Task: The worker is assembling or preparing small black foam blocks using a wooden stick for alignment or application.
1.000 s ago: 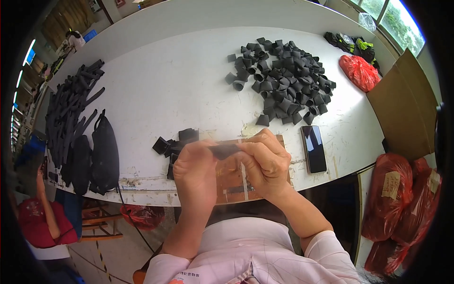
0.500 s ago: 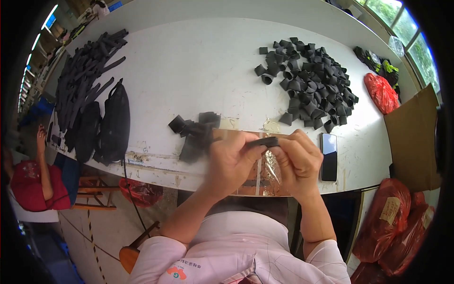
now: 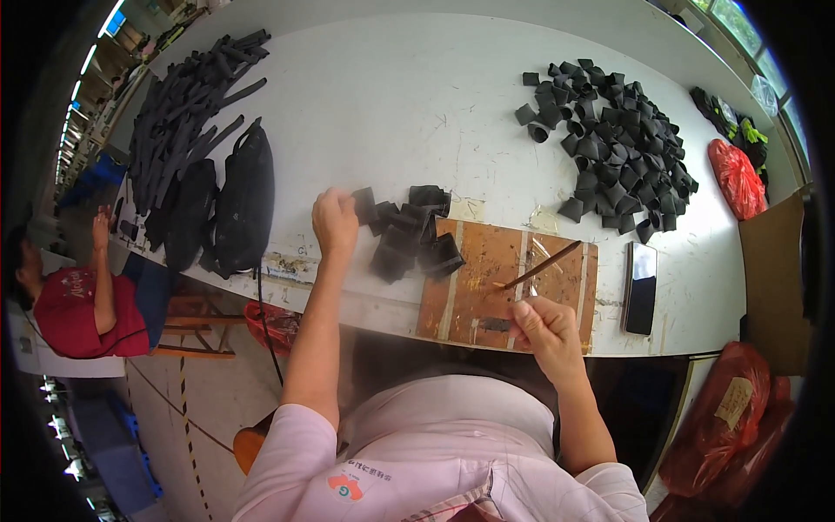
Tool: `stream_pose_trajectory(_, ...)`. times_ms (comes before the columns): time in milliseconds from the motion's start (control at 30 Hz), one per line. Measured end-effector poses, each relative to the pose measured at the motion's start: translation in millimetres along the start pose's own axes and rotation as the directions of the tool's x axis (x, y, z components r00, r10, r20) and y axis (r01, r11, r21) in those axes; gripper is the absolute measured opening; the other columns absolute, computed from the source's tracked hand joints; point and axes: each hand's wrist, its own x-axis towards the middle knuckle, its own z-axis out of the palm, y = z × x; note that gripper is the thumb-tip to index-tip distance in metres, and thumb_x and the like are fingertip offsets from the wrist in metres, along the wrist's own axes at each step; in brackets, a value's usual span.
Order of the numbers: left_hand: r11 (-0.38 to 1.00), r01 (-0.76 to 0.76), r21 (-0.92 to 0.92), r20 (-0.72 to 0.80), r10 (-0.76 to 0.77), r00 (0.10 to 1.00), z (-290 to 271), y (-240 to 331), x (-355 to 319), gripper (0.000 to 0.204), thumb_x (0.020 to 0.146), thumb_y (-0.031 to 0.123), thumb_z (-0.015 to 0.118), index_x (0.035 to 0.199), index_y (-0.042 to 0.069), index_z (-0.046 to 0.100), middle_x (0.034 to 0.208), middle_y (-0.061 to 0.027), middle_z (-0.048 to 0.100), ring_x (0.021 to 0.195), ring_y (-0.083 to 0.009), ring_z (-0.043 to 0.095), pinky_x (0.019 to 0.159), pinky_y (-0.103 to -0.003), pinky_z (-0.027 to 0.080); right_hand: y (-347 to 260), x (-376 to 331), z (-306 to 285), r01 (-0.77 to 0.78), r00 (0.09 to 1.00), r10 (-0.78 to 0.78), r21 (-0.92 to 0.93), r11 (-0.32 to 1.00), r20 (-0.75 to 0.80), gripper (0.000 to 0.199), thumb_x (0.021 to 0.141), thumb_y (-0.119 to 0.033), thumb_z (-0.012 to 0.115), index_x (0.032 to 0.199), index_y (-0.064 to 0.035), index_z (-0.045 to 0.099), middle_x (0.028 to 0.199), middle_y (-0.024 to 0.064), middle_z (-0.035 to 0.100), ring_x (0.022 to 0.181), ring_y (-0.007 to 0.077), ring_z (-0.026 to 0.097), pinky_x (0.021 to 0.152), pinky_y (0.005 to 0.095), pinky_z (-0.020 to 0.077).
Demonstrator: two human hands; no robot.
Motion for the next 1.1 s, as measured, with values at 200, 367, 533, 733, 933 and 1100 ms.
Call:
stream_pose_trajectory(200,0.479,0.326,-0.815,0.392,0.043,0.919,-53,102,-68,0.006,0.078,0.001,0.056,0.083,0.002,0.059,0.073,0.0014,0.058,0.065,-0.0049,0.052,0.059,-0.020,0.043,-12,8,36,0.299,0.943,-0.332,-0.383,0.874,-0.021,0.024,0.078,-0.022,0.061,0.080,0.0018,0.061,0.069,0.0132,0.058,0.062,0.0267,0.058,0.060,0.0323,0.0468)
stream_pose_trajectory(367,0.297,0.503,-0.811,0.557,0.134,0.819,-49,140,-112,0.011,0.078,0.004,0.060,0.088,0.001,0.056,0.079,-0.0019,0.057,0.070,-0.0079,0.053,0.064,-0.021,0.044,-6,15,39,0.422,0.834,-0.551,-0.598,0.681,-0.039,0.020,0.067,-0.013,0.068,0.067,-0.0028,0.051,0.062,0.0068,0.048,0.053,0.0231,0.050,0.043,0.0327,0.0393)
stream_pose_trajectory(533,0.390,0.369,-0.843,0.436,0.096,0.895,-58,157,-128,0.019,0.077,0.010,0.064,0.090,0.001,0.054,0.079,-0.0036,0.057,0.071,-0.0083,0.053,0.063,-0.021,0.043,-5,12,30,0.456,0.673,-0.739,-0.767,0.451,-0.034,0.019,0.063,-0.011,0.068,0.065,-0.0049,0.050,0.062,0.0056,0.047,0.053,0.0211,0.049,0.043,0.0315,0.0389)
stream_pose_trajectory(733,0.356,0.461,-0.813,0.524,0.101,0.846,-56,164,-125,0.011,0.078,0.009,0.062,0.079,-0.001,0.057,0.070,-0.0021,0.058,0.063,-0.0070,0.053,0.059,-0.021,0.043,0,7,22,0.422,0.696,-0.713,-0.849,0.319,0.078,0.025,0.060,-0.016,0.069,0.073,-0.0048,0.051,0.068,0.0053,0.049,0.059,0.0200,0.050,0.047,0.0309,0.0405)
stream_pose_trajectory(933,0.525,0.334,-0.783,0.477,0.163,0.863,-53,159,-127,0.009,0.080,0.007,0.060,0.079,-0.001,0.057,0.070,-0.0021,0.059,0.062,-0.0058,0.053,0.055,-0.021,0.042,-18,0,15,0.409,0.823,-0.562,-0.600,0.688,-0.083,0.028,0.070,-0.019,0.067,0.088,-0.0007,0.056,0.072,0.0065,0.051,0.065,0.0229,0.053,0.051,0.0317,0.0433)
stream_pose_trajectory(1100,0.709,-0.112,-0.696,0.166,0.311,0.936,-49,167,-143,0.004,0.078,-0.004,0.058,0.082,-0.003,0.056,0.067,-0.0014,0.059,0.058,-0.0036,0.054,0.052,-0.017,0.044,-11,4,15,0.533,0.703,-0.711,-0.667,0.521,0.006,0.020,0.070,-0.008,0.062,0.087,-0.0017,0.054,0.075,0.0078,0.050,0.066,0.0225,0.052,0.050,0.0310,0.0442)
